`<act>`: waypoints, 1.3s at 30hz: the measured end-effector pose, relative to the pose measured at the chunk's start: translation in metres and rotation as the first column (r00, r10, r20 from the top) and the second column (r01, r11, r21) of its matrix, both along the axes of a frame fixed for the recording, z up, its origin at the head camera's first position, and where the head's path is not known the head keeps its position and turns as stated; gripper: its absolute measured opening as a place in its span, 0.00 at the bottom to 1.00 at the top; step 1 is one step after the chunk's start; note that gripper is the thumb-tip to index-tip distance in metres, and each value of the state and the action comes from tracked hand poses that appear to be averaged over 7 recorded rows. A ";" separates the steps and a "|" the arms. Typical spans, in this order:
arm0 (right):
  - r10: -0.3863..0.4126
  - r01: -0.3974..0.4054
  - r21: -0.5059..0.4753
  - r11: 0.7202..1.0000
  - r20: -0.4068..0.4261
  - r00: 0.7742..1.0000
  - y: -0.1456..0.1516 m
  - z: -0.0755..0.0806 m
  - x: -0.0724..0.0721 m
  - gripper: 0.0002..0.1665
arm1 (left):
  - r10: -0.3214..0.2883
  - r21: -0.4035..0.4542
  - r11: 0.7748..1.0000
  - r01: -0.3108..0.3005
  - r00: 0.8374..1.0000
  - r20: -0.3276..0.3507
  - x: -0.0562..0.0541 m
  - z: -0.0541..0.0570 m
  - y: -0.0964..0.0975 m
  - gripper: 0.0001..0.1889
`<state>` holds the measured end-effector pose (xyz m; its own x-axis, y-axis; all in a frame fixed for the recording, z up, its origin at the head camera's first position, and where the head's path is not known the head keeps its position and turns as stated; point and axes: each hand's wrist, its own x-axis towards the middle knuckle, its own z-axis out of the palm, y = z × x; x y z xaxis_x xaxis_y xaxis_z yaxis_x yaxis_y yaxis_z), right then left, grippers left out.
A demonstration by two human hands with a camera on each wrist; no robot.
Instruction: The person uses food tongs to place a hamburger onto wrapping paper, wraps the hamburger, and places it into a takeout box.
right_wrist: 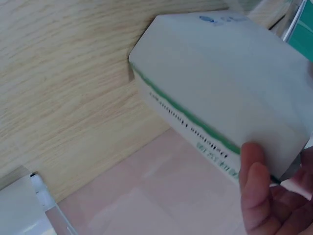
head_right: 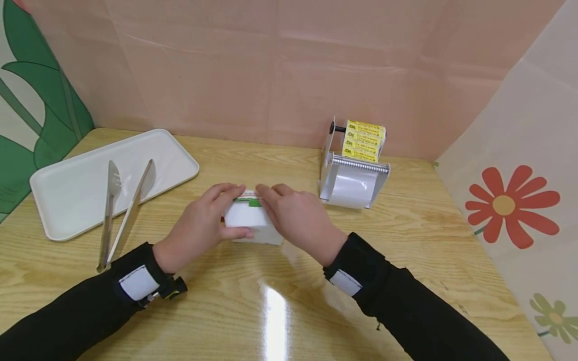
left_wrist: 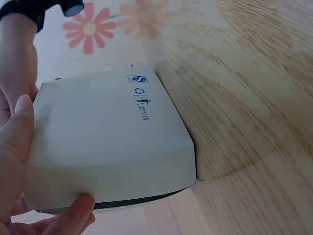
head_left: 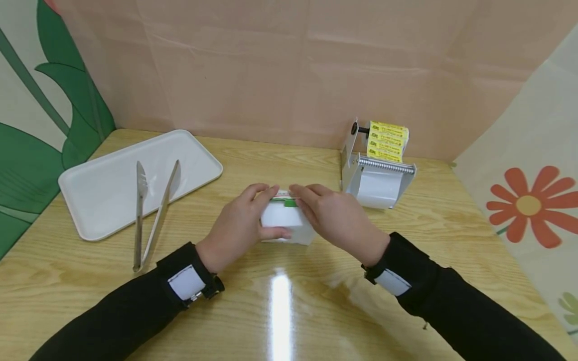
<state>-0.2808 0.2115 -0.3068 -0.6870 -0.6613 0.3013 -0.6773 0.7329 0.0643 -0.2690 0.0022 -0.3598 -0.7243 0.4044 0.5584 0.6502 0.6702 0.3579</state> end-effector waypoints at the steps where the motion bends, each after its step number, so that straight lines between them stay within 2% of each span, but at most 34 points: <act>1: 0.024 -0.024 -0.005 1.000 0.000 1.000 0.001 0.000 -0.001 0.18 | -0.005 0.009 1.000 0.005 1.000 -0.005 0.000 0.000 0.000 0.45; 5: 0.090 -0.090 0.004 0.996 0.005 0.996 0.006 0.000 -0.004 0.19 | -0.008 0.014 1.000 0.009 1.000 -0.023 -0.002 -0.001 -0.001 0.45; 12: 0.165 -0.162 0.093 0.982 -0.025 0.986 0.011 0.004 -0.007 0.23 | -0.011 -0.094 0.996 0.004 0.997 -0.072 -0.002 0.001 0.000 0.45; 16: 0.220 -0.211 0.161 0.964 -0.044 0.974 0.014 0.005 -0.005 0.36 | -0.021 -0.115 0.993 0.009 0.995 -0.102 -0.002 0.000 0.000 0.44; 19: 0.220 -0.213 0.176 0.961 -0.027 0.975 0.015 0.003 -0.003 0.44 | -0.020 -0.106 0.994 0.008 0.993 -0.114 -0.002 0.000 0.000 0.43; 23: 0.171 -0.171 0.123 0.977 0.011 0.985 0.017 0.001 -0.002 0.32 | -0.023 -0.090 0.996 0.012 0.991 -0.129 -0.001 -0.001 0.000 0.43; 27: 0.137 -0.137 0.034 0.990 0.021 0.990 0.016 0.000 -0.003 0.24 | -0.030 -0.063 0.998 0.024 0.993 -0.111 -0.001 -0.002 0.001 0.44; 32: 0.140 -0.140 0.015 0.990 0.001 0.990 0.015 0.000 -0.004 0.23 | -0.032 -0.047 0.999 0.028 0.996 -0.084 0.001 -0.003 0.002 0.45; 39: 0.143 -0.140 0.071 0.988 -0.033 0.989 0.014 0.002 -0.004 0.25 | -0.027 -0.092 0.996 0.019 0.996 -0.084 0.004 -0.002 0.003 0.49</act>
<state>-0.2843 0.2257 -0.3048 -0.5738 -0.7709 0.2765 -0.7700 0.6229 0.1385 -0.2654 0.0048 -0.3620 -0.6659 0.4725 0.5774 0.6911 0.6821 0.2390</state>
